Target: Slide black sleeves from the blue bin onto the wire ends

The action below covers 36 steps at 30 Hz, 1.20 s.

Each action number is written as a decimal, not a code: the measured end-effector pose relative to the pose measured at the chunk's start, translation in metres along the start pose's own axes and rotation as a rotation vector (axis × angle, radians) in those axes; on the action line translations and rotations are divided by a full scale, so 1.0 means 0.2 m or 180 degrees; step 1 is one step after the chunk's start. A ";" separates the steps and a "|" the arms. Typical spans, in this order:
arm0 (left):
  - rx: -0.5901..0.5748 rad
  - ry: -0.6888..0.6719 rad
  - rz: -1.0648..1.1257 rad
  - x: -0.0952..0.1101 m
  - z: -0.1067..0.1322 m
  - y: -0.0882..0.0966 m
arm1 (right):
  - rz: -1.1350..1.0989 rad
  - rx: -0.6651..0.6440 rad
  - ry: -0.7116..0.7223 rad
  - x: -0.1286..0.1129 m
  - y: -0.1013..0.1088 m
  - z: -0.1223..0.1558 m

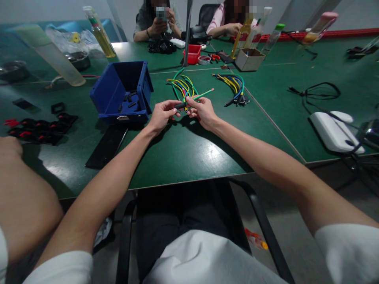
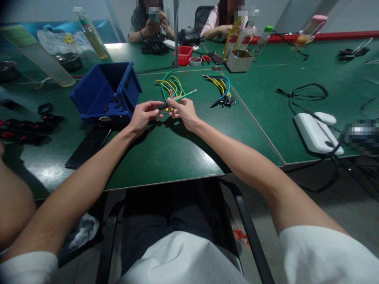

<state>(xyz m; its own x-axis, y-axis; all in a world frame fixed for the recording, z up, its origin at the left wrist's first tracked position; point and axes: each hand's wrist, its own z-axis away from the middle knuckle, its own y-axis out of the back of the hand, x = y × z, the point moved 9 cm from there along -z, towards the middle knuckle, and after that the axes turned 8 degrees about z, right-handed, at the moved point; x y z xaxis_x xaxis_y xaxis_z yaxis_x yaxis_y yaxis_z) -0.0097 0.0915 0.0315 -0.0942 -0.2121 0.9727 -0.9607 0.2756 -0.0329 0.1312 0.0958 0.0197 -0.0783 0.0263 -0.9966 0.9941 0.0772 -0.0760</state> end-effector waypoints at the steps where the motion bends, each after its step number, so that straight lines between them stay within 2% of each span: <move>1: -0.0005 0.0004 0.0002 0.00 0.00 0.00 | -0.0008 -0.0010 0.0006 0.00 0.00 0.00; 21: -0.0055 -0.0023 -0.0013 -0.01 0.00 0.00 | -0.0002 -0.0095 0.0144 -0.01 0.00 0.00; 36: 0.0005 -0.0012 0.0002 0.00 0.00 0.01 | -0.0118 0.0093 -0.0157 0.01 0.01 0.00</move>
<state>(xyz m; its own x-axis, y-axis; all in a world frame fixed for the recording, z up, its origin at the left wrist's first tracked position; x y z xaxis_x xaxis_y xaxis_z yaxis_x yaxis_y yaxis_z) -0.0109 0.0924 0.0312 -0.0959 -0.2153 0.9718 -0.9611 0.2741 -0.0341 0.1341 0.0955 0.0181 -0.1119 -0.0252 -0.9934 0.9924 0.0481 -0.1130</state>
